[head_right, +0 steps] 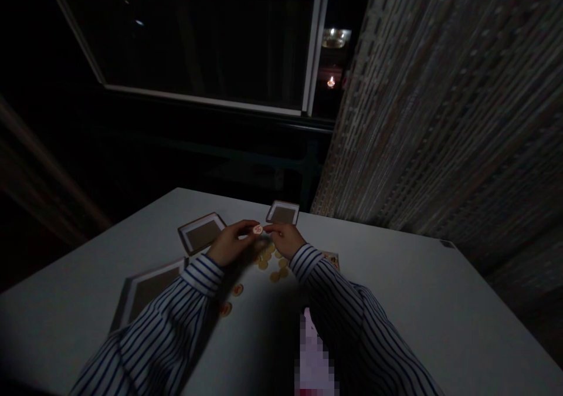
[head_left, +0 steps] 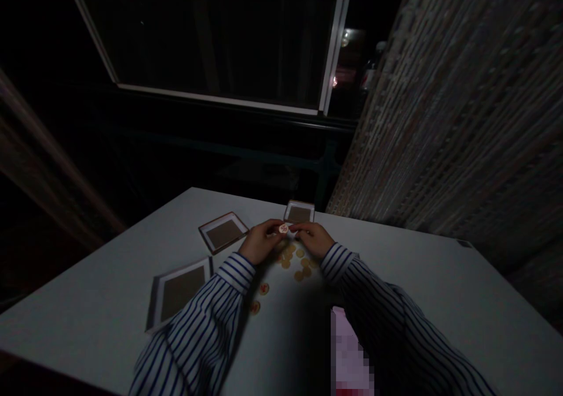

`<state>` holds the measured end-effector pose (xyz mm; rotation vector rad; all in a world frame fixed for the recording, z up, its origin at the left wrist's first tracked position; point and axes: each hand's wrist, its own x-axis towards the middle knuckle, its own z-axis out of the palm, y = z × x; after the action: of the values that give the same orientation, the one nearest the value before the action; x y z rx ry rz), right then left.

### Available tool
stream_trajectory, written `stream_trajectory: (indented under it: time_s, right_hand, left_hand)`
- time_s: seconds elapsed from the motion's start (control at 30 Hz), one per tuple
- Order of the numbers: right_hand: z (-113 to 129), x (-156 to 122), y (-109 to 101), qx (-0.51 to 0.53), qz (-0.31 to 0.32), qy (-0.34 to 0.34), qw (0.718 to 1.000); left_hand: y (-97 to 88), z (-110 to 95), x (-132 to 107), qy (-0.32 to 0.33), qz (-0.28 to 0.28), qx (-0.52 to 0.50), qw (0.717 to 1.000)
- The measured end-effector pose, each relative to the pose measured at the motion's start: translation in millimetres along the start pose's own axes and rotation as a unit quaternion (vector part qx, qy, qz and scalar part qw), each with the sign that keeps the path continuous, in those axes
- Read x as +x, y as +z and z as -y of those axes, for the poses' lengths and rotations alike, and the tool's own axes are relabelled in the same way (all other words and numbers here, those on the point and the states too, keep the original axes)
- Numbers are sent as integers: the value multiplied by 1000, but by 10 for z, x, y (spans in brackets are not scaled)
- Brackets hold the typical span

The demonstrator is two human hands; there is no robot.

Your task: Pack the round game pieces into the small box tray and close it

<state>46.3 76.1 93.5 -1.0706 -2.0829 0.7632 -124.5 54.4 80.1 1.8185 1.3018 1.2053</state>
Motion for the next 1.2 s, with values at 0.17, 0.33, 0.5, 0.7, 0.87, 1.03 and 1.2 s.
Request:
stream_trajectory:
  time_s: [0.17, 0.33, 0.5, 0.7, 0.87, 1.03, 1.2]
  right_hand:
    - [39, -183, -93, 2, -12, -10, 1000]
    - [17, -346, -160, 28, -31, -14, 999]
    - [-66, -553, -224, 43, -80, 8, 996]
    - [-234, -864, -356, 51, -118, 18, 992]
    - [-436, -1089, -404, 52, -151, 30, 987]
    - [-617, -1265, -366, 55, -188, 24, 980]
    - [-690, -1393, -359, 64, -232, 20, 971]
  left_hand:
    - [101, -147, -84, -23, 6, -87, 996]
    - [201, -228, -147, -55, 30, -183, 981]
    - [300, -265, -218, -87, 44, -216, 971]
    - [478, -344, -311, -117, 27, -244, 962]
    - [643, -340, -359, -142, 31, -277, 950]
    - [778, -295, -384, -181, 41, -328, 926]
    - [906, -313, -399, -215, 35, -357, 908]
